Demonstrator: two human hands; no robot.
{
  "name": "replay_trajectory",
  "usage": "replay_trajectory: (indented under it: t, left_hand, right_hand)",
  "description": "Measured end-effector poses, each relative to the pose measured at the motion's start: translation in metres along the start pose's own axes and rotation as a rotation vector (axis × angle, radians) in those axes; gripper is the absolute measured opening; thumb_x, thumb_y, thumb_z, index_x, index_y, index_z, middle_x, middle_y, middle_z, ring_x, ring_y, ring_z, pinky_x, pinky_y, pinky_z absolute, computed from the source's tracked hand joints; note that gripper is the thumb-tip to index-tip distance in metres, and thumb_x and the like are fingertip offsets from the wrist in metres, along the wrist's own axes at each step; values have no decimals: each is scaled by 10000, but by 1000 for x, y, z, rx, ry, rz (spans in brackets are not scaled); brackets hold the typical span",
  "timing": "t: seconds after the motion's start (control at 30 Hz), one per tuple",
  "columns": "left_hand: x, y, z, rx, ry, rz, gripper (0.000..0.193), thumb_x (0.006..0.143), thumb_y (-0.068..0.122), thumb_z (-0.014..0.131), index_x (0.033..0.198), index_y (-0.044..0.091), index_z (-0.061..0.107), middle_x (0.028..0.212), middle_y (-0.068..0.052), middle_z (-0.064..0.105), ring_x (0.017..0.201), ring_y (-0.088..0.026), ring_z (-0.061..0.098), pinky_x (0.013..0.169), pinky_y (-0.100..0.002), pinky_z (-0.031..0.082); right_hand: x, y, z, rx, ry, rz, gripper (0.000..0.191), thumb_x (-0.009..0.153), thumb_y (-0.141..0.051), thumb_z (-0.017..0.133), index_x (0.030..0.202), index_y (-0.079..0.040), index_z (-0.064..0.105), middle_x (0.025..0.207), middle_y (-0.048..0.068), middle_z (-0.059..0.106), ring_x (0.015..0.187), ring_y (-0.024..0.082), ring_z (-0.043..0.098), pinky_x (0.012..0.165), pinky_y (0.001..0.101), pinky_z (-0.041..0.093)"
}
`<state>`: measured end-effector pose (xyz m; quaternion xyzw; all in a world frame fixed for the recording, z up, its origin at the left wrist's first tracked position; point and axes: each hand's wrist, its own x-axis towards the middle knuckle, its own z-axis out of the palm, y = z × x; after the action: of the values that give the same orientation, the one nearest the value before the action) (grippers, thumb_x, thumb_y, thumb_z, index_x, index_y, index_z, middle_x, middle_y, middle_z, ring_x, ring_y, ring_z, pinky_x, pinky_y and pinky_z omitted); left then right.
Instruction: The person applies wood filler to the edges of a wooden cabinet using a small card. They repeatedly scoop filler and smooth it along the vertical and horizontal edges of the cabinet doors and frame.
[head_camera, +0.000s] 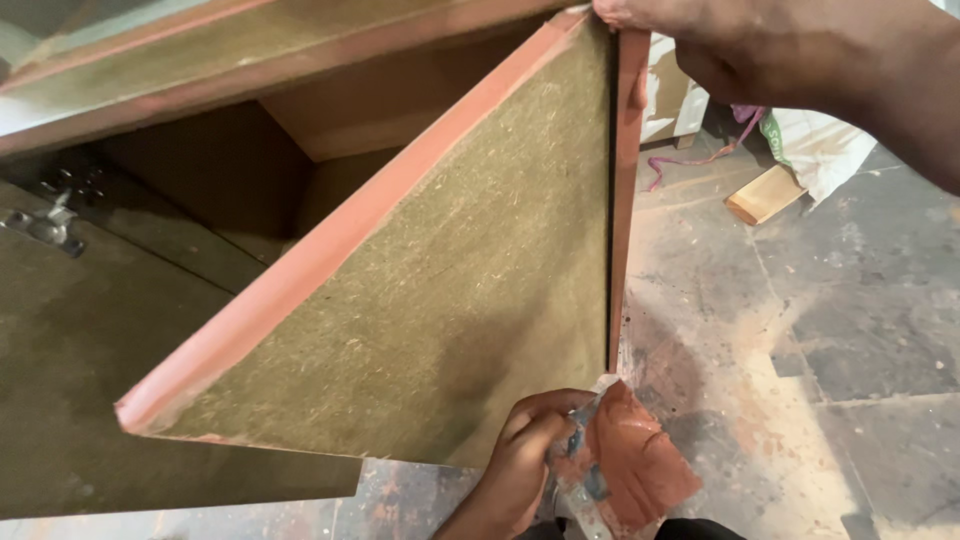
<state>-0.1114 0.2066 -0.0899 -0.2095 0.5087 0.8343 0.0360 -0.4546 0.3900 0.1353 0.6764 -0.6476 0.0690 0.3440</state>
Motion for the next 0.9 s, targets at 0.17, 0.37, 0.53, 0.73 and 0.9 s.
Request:
replay_trajectory:
  t: [0.17,0.37,0.53,0.73,0.9]
  left_hand:
    - [-3,2,-17,44,92,-132,378,852,70,518,1180,12,699,1138,-91,675,1035,-189,602,873,-328,504]
    - [3,-1,-55,-37,-160,-70,429,928,70,520,1266,-112,711,1009,-205,663,789,-267,536,640,-368,408]
    - [39,-46,-55,52,-229,-31,405,871,35,480,1203,-115,659,986,-89,712,871,-136,660,792,-270,525]
    - [72,-91,-46,-487,-611,-25,380,1001,-47,486,1327,-171,639,954,-143,686,801,-166,622,705,-281,493]
    - [74,-96,-31,-229,-302,-154,369,903,-20,460,1220,-130,613,1124,-153,708,978,-179,682,858,-306,555]
  right_hand:
    - [-17,-16,34,-179,209,-196,861,964,-14,661,1592,-301,146,1088,198,699,773,304,682,537,395,540]
    - [-79,-76,120,-147,1,-107,1040,904,44,656,1532,-585,118,1400,134,656,1100,265,707,799,362,616]
    - [-145,-136,173,-15,-106,43,957,839,-76,675,1590,-446,212,1356,101,649,1108,266,694,829,360,620]
    - [-199,-273,132,518,-420,293,827,860,-176,644,1597,-357,315,1331,68,674,1036,268,705,841,387,606]
    - [-222,-305,84,628,-628,509,733,879,-239,623,1574,-329,407,1312,11,703,982,252,718,847,408,596]
